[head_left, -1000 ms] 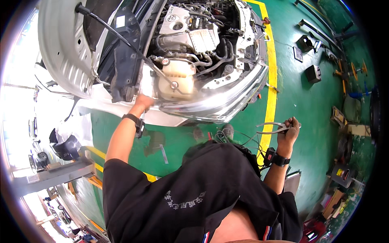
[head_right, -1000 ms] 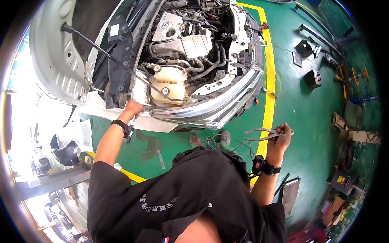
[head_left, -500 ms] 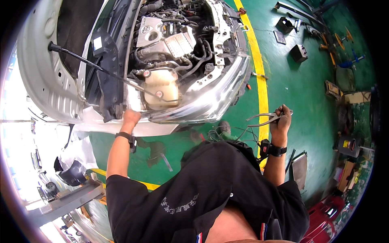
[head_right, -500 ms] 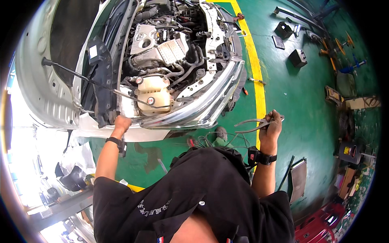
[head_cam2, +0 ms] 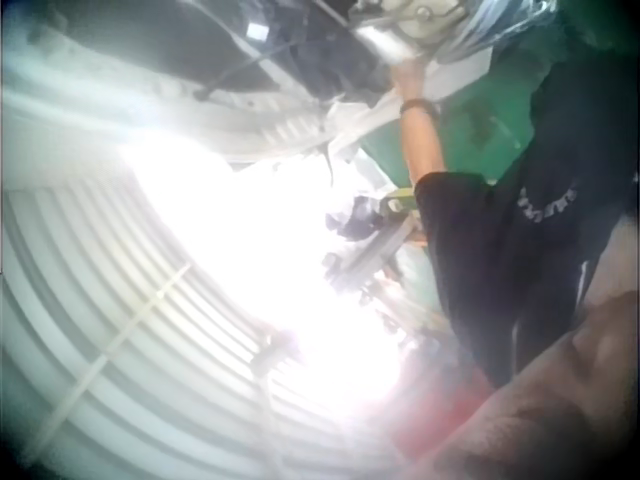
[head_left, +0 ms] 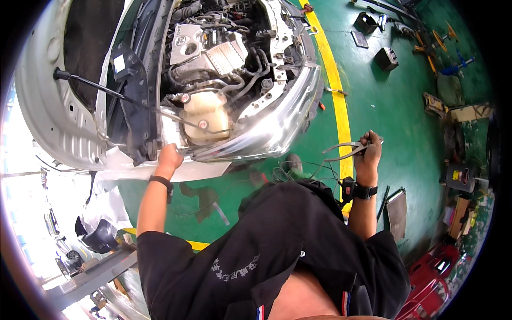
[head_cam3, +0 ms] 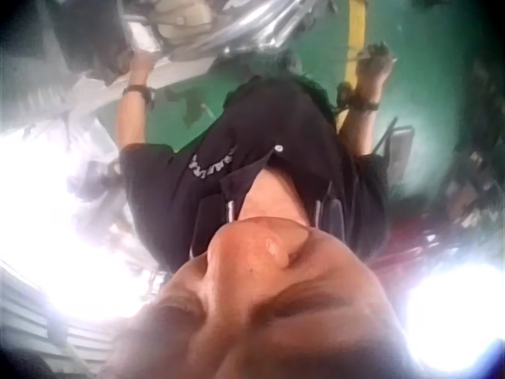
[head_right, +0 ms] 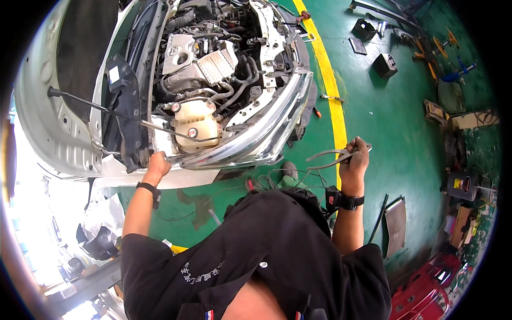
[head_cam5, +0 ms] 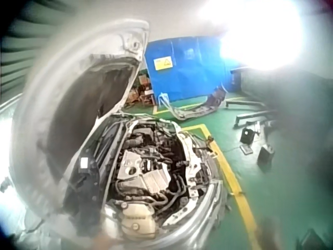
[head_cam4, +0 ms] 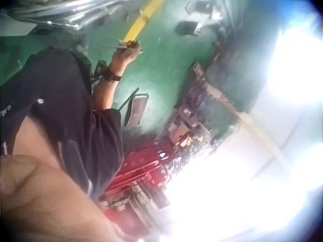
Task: The person repairs a headlight on a car by unscrewing components, pulling back the bumper cover, and securing a mounting bracket with a socket wrench.
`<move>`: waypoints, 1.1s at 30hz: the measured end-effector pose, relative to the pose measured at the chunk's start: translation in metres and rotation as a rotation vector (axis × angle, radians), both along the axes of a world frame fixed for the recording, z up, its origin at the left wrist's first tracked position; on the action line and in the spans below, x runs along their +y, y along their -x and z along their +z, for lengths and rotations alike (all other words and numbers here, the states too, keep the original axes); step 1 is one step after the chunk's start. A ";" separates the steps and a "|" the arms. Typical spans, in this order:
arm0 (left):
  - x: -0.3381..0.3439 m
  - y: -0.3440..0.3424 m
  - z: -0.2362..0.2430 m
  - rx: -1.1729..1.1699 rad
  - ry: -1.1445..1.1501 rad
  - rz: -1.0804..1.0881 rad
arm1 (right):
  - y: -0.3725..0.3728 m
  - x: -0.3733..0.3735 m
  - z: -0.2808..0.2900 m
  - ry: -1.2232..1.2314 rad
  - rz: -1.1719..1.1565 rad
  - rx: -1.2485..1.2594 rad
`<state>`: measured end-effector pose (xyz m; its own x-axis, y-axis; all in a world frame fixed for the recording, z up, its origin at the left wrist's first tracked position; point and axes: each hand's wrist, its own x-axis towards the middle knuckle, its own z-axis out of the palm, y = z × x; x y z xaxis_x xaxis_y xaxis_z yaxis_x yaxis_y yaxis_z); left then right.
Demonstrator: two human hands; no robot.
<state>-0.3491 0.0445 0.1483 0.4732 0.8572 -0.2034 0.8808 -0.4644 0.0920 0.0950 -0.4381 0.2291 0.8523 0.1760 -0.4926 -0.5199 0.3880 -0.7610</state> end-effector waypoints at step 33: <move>-0.024 -0.041 0.058 0.190 0.132 -0.304 | 0.004 -0.003 0.000 0.027 0.013 0.053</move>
<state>-0.3077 0.0204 0.2063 0.6449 0.6442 -0.4113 0.7121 -0.7019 0.0171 0.0914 -0.4410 0.2286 0.8228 0.1729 -0.5413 -0.5643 0.3612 -0.7424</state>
